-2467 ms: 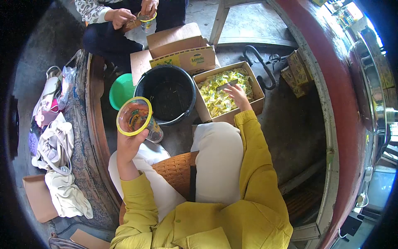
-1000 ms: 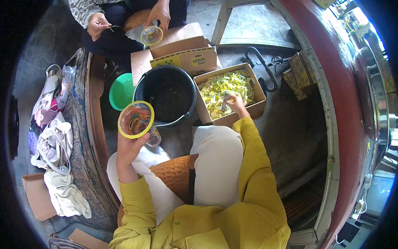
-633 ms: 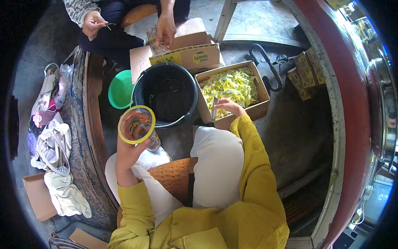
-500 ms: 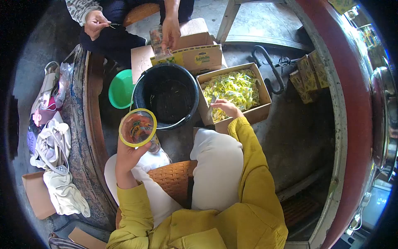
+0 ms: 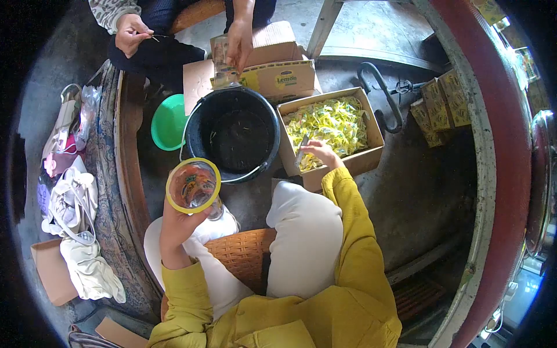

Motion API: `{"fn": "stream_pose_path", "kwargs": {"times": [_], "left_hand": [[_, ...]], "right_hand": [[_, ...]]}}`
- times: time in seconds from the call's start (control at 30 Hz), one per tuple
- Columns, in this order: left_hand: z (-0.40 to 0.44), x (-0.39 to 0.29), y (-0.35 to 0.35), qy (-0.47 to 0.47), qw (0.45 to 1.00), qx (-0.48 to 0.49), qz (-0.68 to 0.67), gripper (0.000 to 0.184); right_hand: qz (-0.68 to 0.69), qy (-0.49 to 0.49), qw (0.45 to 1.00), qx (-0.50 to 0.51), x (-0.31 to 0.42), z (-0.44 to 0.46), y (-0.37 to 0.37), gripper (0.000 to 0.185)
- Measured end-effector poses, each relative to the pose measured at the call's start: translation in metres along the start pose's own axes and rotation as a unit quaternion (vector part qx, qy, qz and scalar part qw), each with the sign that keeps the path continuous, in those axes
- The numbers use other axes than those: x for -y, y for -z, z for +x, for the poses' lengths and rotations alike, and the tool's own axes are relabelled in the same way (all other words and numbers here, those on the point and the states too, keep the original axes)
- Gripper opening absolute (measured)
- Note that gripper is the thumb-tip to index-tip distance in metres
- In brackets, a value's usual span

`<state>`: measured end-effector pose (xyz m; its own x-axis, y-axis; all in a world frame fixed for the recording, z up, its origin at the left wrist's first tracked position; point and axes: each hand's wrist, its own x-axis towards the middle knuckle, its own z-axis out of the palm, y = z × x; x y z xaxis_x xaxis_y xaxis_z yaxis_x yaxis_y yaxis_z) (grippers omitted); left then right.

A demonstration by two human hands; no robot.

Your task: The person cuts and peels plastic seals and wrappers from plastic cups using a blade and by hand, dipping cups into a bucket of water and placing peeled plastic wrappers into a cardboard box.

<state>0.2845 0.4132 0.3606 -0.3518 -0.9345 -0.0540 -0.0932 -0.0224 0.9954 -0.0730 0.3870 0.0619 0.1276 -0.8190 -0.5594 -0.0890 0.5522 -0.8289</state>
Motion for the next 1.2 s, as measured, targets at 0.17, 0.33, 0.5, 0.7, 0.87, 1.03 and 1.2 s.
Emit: {"fn": "stream_pose_path", "kwargs": {"times": [0.17,0.33,0.5,0.7,0.87,1.03,1.2], "left_hand": [[0.000,-0.001,0.000,-0.012,1.000,-0.005,-0.005,0.065],[0.000,0.000,-0.001,-0.037,0.998,0.002,-0.052,0.065],[0.003,-0.012,-0.010,-0.133,0.989,-0.023,-0.065,0.064],[-0.012,-0.061,-0.007,-0.239,0.970,-0.041,0.014,0.060],[-0.011,-0.067,0.005,-0.242,0.963,-0.063,0.098,0.056],[0.038,-0.029,0.047,-0.257,0.881,-0.026,0.397,0.055],[0.070,-0.017,0.059,-0.214,0.756,0.042,0.617,0.059]], "right_hand": [[0.073,0.076,0.985,-0.137,-0.008,-0.002,0.012,0.009],[0.163,0.038,0.940,-0.298,0.044,-0.034,0.023,0.019],[0.378,0.080,0.884,-0.264,0.130,-0.094,0.014,0.007],[0.533,0.162,0.808,-0.192,0.222,-0.184,-0.067,0.006],[0.660,0.213,0.719,-0.054,0.217,-0.202,-0.130,0.002],[0.680,0.227,0.695,-0.057,0.191,-0.183,-0.146,0.005],[0.666,0.235,0.703,-0.080,0.185,-0.173,-0.139,0.006]]}}
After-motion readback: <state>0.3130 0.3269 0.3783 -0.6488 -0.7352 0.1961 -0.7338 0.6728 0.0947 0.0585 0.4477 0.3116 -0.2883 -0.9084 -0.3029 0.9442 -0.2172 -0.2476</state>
